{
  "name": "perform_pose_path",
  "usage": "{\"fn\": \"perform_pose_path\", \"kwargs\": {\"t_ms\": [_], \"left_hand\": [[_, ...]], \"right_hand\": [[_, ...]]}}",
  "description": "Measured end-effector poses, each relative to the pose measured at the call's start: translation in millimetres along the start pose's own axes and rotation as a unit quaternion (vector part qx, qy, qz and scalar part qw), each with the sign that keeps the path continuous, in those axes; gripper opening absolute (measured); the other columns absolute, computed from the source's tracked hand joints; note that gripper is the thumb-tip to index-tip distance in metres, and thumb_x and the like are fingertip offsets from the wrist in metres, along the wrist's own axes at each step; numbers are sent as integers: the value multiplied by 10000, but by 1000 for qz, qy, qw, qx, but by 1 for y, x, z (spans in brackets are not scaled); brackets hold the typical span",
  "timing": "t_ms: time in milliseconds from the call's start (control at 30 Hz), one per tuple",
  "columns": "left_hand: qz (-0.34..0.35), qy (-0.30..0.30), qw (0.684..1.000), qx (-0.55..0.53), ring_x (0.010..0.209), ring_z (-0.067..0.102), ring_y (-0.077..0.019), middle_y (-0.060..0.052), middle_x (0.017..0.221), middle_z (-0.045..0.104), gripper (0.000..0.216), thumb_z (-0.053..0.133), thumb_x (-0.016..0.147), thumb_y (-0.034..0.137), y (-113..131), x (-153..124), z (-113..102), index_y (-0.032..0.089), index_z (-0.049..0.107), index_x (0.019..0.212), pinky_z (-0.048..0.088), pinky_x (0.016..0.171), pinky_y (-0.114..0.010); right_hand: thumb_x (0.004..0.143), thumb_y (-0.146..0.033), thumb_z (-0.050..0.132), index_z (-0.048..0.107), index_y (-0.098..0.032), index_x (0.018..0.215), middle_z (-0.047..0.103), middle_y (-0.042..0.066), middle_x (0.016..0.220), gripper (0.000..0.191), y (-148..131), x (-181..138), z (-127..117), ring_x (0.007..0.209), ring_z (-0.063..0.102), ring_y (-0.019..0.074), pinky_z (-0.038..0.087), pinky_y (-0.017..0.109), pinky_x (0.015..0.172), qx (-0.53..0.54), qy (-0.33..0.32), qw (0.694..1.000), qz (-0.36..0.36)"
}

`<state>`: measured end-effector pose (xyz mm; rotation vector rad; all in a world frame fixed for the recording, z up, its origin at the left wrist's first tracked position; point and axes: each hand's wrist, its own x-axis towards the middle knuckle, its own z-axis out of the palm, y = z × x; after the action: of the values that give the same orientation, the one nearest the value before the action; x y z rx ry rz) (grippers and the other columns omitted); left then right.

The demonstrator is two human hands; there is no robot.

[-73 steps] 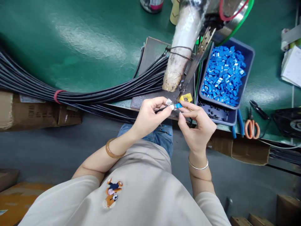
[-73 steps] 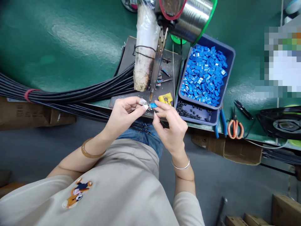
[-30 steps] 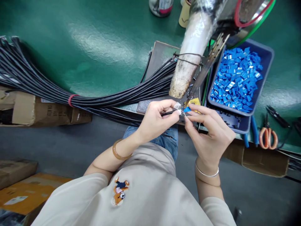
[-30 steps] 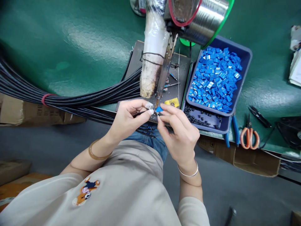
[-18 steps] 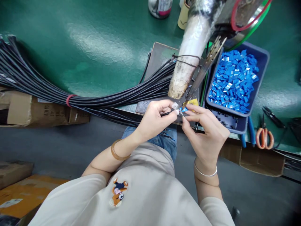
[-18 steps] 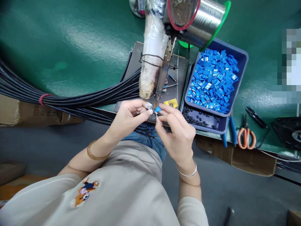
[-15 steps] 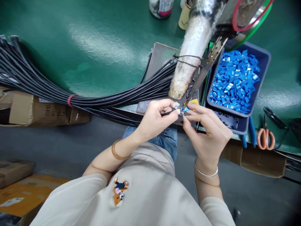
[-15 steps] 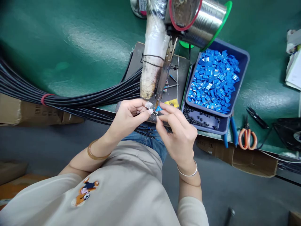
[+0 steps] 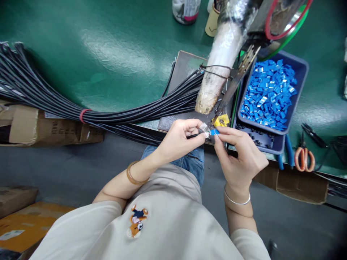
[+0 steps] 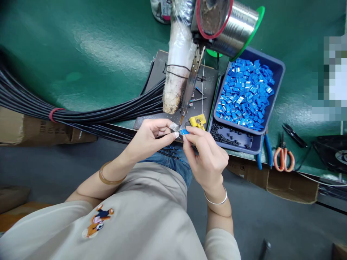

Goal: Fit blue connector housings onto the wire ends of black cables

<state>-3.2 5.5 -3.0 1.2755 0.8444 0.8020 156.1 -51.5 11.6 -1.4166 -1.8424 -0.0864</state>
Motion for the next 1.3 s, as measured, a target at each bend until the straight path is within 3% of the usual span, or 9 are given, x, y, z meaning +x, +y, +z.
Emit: {"fn": "perform_pose_path", "kwargs": {"t_ms": [200,467,567,667,800,1000,1100,1200,1300], "left_hand": [[-30,-35,998,-46,512,340,-47,43,584,423,170,668,786,232,-3,-6,-5,138,561,694,270,477,-197],[85,-2,994,73,605,473,-76,14,648,570,108,621,817,170,-7,-14,-1,128,618,718,392,583,-200],[149,6,982,118,629,503,-78,2,691,612,98,620,837,162,-8,-18,-3,127,638,747,400,607,-200],[137,-1,987,84,660,529,-89,-6,722,613,103,608,864,188,-11,-19,-4,132,618,779,426,632,-202],[122,9,988,89,639,480,-86,13,687,557,123,611,863,194,-14,-19,-3,145,583,754,403,608,-201],[187,29,968,168,593,449,-83,15,669,578,125,599,863,168,-14,-18,-3,151,590,740,379,595,-214],[216,25,961,173,588,458,-84,10,663,588,137,592,867,162,-13,-19,-3,151,595,731,387,594,-215],[196,5,972,127,586,480,-78,6,673,595,100,608,854,164,-12,-20,-3,143,612,756,397,577,-204],[104,-1,994,29,568,495,-74,2,666,588,101,608,868,200,-11,-20,-4,132,625,796,403,549,-196]], "right_hand": [[840,-124,707,691,-241,895,714,-2,854,131,1,-8,-2,774,695,140,565,265,677,23,3,998,52],[864,-142,690,676,-230,934,691,-24,786,113,-14,-12,-8,641,659,92,504,211,601,-14,-64,997,40],[899,-180,649,619,-212,912,674,-51,707,46,-14,-15,-3,572,669,86,514,188,557,76,-93,985,124],[926,-207,614,619,-205,916,650,-55,692,11,-14,-15,-3,527,651,88,517,194,503,152,-90,964,199],[857,-145,697,707,-240,925,674,-17,817,118,-15,-11,-9,655,650,102,532,228,582,62,2,991,115],[882,-147,667,665,-235,969,704,-2,838,124,-12,-14,-3,731,681,114,528,215,659,-18,-67,997,24],[914,-187,632,608,-222,941,688,-39,728,49,-10,-17,-1,617,678,92,515,187,603,28,-107,990,87],[949,-227,583,564,-218,903,626,-74,617,51,-8,-14,-8,505,636,83,484,178,500,182,-147,951,200],[923,-252,618,586,-215,853,523,-95,523,85,-4,-7,-17,371,499,71,348,187,361,261,-8,935,242]]}}
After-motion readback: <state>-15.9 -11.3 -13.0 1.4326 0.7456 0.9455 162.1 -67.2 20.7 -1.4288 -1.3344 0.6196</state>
